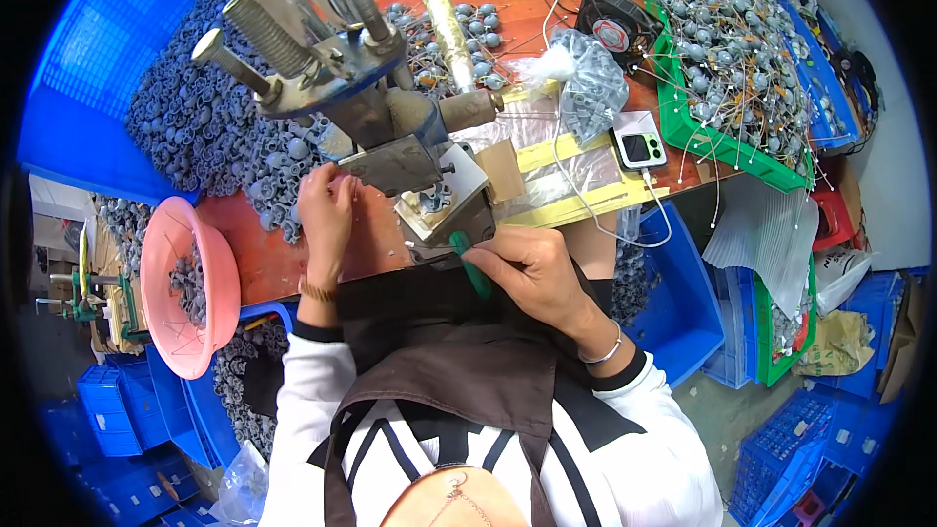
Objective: Assembling small mechanical components using a manual press machine on a factory workbench.
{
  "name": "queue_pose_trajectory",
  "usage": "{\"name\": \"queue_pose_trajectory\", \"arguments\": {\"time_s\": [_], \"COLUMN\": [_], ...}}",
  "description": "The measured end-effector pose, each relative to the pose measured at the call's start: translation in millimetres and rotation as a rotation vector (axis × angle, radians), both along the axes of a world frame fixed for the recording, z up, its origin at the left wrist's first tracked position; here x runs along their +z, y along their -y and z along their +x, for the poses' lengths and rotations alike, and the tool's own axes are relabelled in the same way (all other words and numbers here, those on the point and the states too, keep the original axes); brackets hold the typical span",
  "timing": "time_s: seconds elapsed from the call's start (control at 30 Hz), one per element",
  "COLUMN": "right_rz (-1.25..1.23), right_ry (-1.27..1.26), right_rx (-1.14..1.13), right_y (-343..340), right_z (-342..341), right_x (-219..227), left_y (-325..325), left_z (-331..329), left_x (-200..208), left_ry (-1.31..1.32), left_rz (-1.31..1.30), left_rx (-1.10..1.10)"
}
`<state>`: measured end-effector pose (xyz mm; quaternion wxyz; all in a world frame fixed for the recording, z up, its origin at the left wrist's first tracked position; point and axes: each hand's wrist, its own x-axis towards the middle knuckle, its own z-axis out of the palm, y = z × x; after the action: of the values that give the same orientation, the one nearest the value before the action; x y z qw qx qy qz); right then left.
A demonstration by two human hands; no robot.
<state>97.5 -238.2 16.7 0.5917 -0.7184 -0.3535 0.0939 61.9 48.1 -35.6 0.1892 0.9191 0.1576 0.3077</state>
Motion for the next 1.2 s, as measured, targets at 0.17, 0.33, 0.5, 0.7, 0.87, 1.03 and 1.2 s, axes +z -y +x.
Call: {"name": "queue_pose_trajectory", "arguments": {"time_s": [0.17,0.33,0.5,0.7,0.87,1.03,1.2], "right_rz": [0.012,0.035,-0.054,-0.149,-0.152,-0.062,-0.010], "right_ry": [0.091,-0.003,-0.130,0.085,-0.348,-0.716,-0.775], "right_rx": [0.015,-0.027,0.002,0.133,0.288,0.298,0.274], "right_y": [-4.3,-7.8,-12.6,-27.1,-34.9,-34.0,-34.6], "right_z": [-1.7,-5.2,-3.6,2.2,-5.4,-4.5,-6.3], "right_x": [-5.4,-6.1,-6.8,-10.5,-5.3,-9.4,-14.2], "left_y": [-4.0,-6.7,2.1,30.0,83.9,102.5,113.2], "left_z": [24.9,18.5,-24.3,-54.9,-56.8,-49.9,-52.2], "left_x": [-9.2,-16.2,-8.6,-0.2,6.5,14.0,16.5], "left_ry": [-0.189,-0.037,-0.155,0.154,0.372,0.420,0.433], "left_rz": [0.115,0.000,0.149,-0.436,-1.301,-1.342,-1.265], "left_rx": [0.118,0.055,0.035,0.042,-0.088,-0.128,-0.157]}}
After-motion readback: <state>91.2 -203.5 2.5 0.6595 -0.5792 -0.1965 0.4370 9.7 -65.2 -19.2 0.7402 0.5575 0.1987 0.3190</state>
